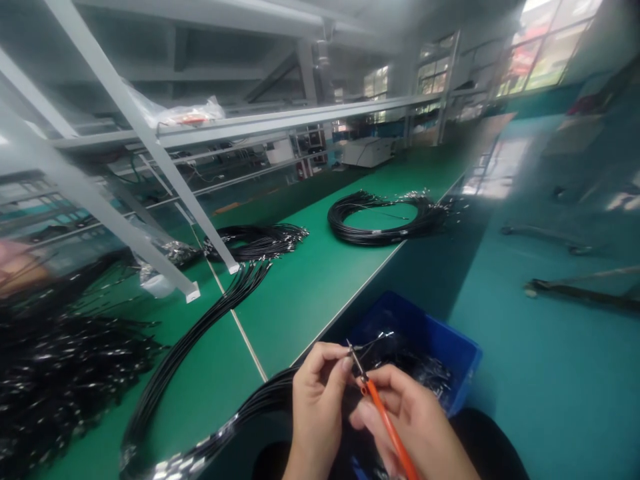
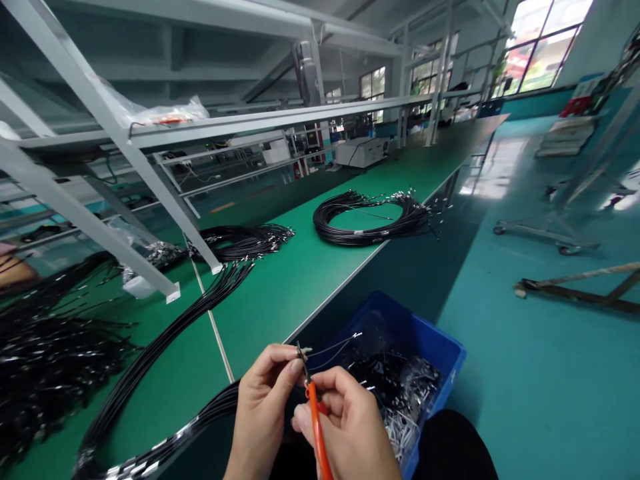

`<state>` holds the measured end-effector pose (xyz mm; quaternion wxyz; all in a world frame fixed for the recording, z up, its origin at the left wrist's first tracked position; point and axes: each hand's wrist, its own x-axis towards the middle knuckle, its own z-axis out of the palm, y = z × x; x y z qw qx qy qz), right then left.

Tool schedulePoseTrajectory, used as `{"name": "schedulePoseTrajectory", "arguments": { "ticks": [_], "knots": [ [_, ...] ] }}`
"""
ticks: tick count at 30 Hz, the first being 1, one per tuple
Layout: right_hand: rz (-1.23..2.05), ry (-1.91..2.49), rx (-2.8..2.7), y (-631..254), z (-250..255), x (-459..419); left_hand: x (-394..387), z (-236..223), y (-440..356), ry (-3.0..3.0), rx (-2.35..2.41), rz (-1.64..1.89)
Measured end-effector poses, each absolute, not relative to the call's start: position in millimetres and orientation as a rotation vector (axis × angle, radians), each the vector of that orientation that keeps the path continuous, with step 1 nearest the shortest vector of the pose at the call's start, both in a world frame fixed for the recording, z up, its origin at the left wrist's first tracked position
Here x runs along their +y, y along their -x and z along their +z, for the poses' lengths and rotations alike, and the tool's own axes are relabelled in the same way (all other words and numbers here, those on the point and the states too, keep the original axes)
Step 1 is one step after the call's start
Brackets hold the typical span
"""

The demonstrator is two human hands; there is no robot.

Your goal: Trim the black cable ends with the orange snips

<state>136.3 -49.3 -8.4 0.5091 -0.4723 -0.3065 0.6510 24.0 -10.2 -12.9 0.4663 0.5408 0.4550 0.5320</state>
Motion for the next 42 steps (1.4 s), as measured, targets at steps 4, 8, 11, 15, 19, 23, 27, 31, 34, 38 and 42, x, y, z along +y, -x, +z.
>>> {"name": "schedulePoseTrajectory", "arguments": {
  "ticks": [4, 8, 11, 15, 19, 23, 27, 31, 34, 38, 42],
  "knots": [
    [1.521, 1.214, -0.739, -137.4, -11.8, -48.2, -9.5, -13.8, -26.3, -1.433, 1.212, 1.304],
    [1.503, 1.190, -0.775, -140.1, -12.8, -46.6, -8.7, -12.4, -28.8, -1.476, 1.255, 1.295],
    [1.512, 1.189, -0.798, -141.3, -13.7, -45.5, -8.6, -11.4, -29.6, -1.470, 1.251, 1.284],
    [1.537, 1.215, -0.802, -141.7, -14.9, -44.7, -8.5, -10.5, -28.7, -1.474, 1.245, 1.266],
    [1.599, 1.179, -0.832, -144.8, -16.9, -44.3, -7.1, -12.0, -26.8, -1.497, 1.241, 1.243],
    [1.653, 1.078, -0.805, -152.2, -19.3, -45.5, -4.7, -16.6, -24.5, -1.499, 1.243, 1.247],
    [1.731, 1.033, -0.854, -157.1, -17.6, -50.0, -3.8, -18.1, -23.4, -1.555, 1.269, 1.256],
    [1.756, 1.093, -0.873, -156.4, -14.7, -51.2, -5.3, -17.5, -24.1, -1.611, 1.295, 1.249],
    [1.800, 1.028, -0.875, -155.6, -15.9, -47.8, -6.7, -18.4, -24.9, -1.654, 1.298, 1.237],
    [1.796, 1.023, -0.872, -155.6, -18.5, -43.2, -7.7, -19.5, -26.3, -1.686, 1.309, 1.239],
    [1.793, 1.030, -0.867, -155.4, -21.7, -42.7, -7.9, -19.7, -28.0, -1.721, 1.311, 1.248]
  ]
}}
